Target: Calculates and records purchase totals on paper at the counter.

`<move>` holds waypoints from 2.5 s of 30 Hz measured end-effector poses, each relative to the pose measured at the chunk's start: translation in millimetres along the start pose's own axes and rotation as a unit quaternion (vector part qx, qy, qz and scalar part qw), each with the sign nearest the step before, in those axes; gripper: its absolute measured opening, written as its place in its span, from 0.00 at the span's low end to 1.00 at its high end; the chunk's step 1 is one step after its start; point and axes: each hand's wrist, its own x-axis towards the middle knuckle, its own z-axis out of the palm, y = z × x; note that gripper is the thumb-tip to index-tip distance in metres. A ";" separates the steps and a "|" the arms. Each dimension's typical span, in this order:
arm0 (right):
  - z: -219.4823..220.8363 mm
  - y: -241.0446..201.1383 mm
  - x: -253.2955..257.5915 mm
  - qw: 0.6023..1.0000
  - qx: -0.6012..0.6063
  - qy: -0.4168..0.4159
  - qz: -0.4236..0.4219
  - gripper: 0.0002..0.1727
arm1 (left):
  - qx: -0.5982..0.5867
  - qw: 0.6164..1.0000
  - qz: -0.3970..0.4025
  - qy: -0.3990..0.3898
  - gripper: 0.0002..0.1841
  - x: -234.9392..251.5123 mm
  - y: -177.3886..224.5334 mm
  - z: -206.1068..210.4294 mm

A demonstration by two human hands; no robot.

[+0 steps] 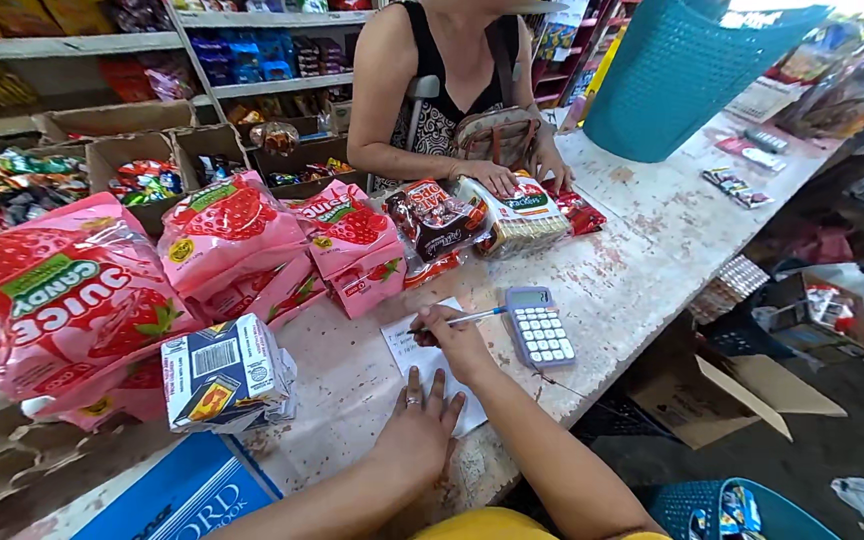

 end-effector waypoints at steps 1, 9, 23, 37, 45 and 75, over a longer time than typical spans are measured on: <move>4.1 7.1 -0.7 1.000 -0.005 -0.004 0.005 0.16 | -0.006 1.000 0.004 0.010 0.35 1.7 -2.2 -0.9; -0.1 35.0 13.3 0.996 -0.091 0.022 -0.009 0.16 | 0.009 0.998 -0.059 -0.036 0.45 -2.9 3.8 -14.3; -2.1 38.0 14.8 0.988 -0.096 0.098 -0.071 0.19 | 0.037 0.995 -0.092 -0.023 0.55 -0.5 0.4 -19.8; -2.0 36.6 13.8 0.970 -0.243 0.003 -0.028 0.20 | 0.031 0.995 -0.092 -0.031 0.61 0.9 -0.3 -20.2; -7.7 40.6 15.9 0.959 -0.282 0.003 -0.017 0.21 | 0.038 0.995 -0.096 -0.017 0.61 1.4 -2.3 -16.7; -15.0 35.4 16.4 0.963 -0.266 0.039 -0.015 0.19 | 0.041 0.996 -0.079 -0.008 0.61 4.3 -8.2 -16.1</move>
